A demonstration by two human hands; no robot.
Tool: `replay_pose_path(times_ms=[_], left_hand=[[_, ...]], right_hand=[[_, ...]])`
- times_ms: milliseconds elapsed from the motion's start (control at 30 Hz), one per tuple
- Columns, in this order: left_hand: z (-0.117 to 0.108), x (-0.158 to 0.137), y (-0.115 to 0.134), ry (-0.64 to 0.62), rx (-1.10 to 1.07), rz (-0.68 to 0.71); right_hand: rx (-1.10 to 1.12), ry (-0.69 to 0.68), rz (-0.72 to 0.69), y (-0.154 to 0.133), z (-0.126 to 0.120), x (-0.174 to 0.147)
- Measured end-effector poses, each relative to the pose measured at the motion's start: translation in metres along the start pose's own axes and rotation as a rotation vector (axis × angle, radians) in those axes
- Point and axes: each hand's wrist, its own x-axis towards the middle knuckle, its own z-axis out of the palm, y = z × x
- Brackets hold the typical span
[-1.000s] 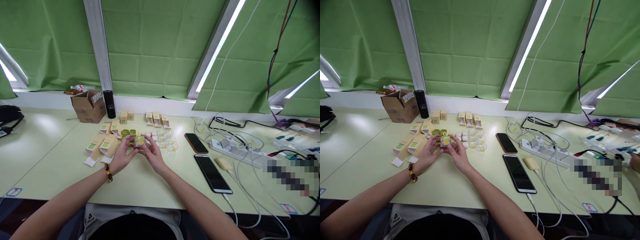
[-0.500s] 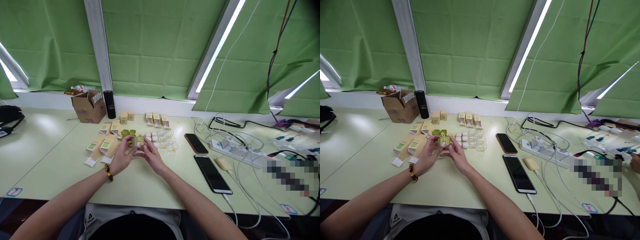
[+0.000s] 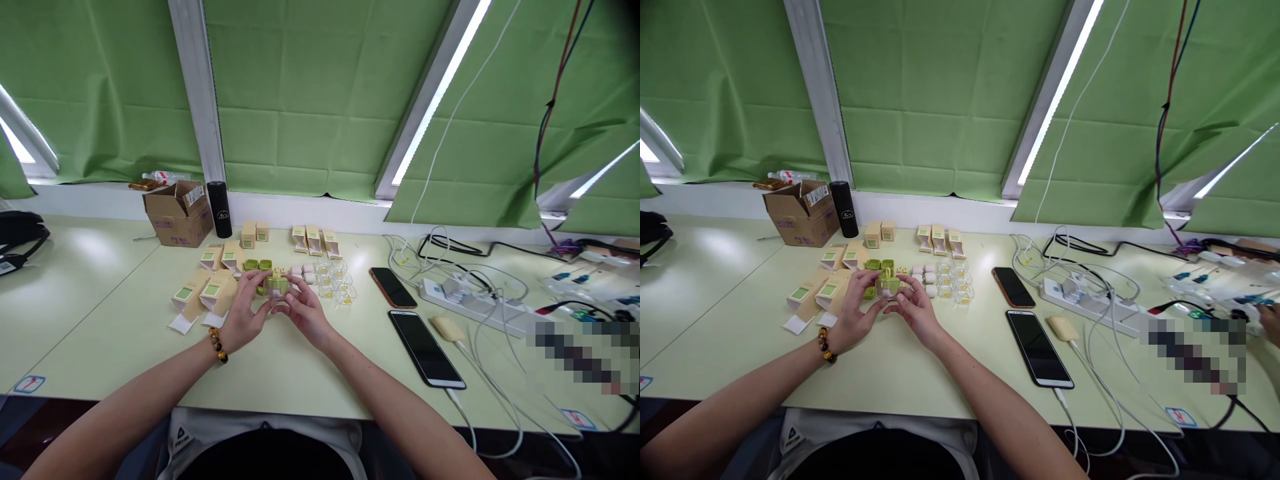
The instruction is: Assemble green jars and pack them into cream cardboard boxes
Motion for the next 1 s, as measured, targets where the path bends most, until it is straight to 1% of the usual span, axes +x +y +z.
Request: replay_pose_path(times_ms=[133,333,467,633,833,900,1000], left_hand=[[0.0029,-0.0011,-0.0025,0.001,-0.085,0.01],[0.0069,-0.0026,-0.0022,0.014,-0.211,-0.103],[0.0076,-0.0018,-0.0033,-0.006,-0.235,-0.128],[0.006,-0.0019,-0.0047,-0.034,-0.156,-0.096],[0.0019,-0.0046,0.0,-0.026,0.092,0.049],[0.001,-0.0049,0.0021,-0.024,0.135,0.078],[-0.0003,-0.0041,0.0047,-0.031,0.109,0.09]], right_hand=[[0.091,-0.014,0.027,-0.0002,-0.0008,0.0006],[0.141,-0.031,0.054,-0.0033,0.0003,0.0004],[0.13,-0.037,0.063,-0.0049,0.0011,0.0005],[0.105,-0.059,0.069,-0.0088,0.0045,-0.0007],[0.049,-0.092,0.034,-0.0086,0.0087,-0.0032],[0.037,-0.077,0.024,-0.0076,0.0085,-0.0035],[0.042,-0.003,0.026,-0.0067,0.0062,-0.0031]])
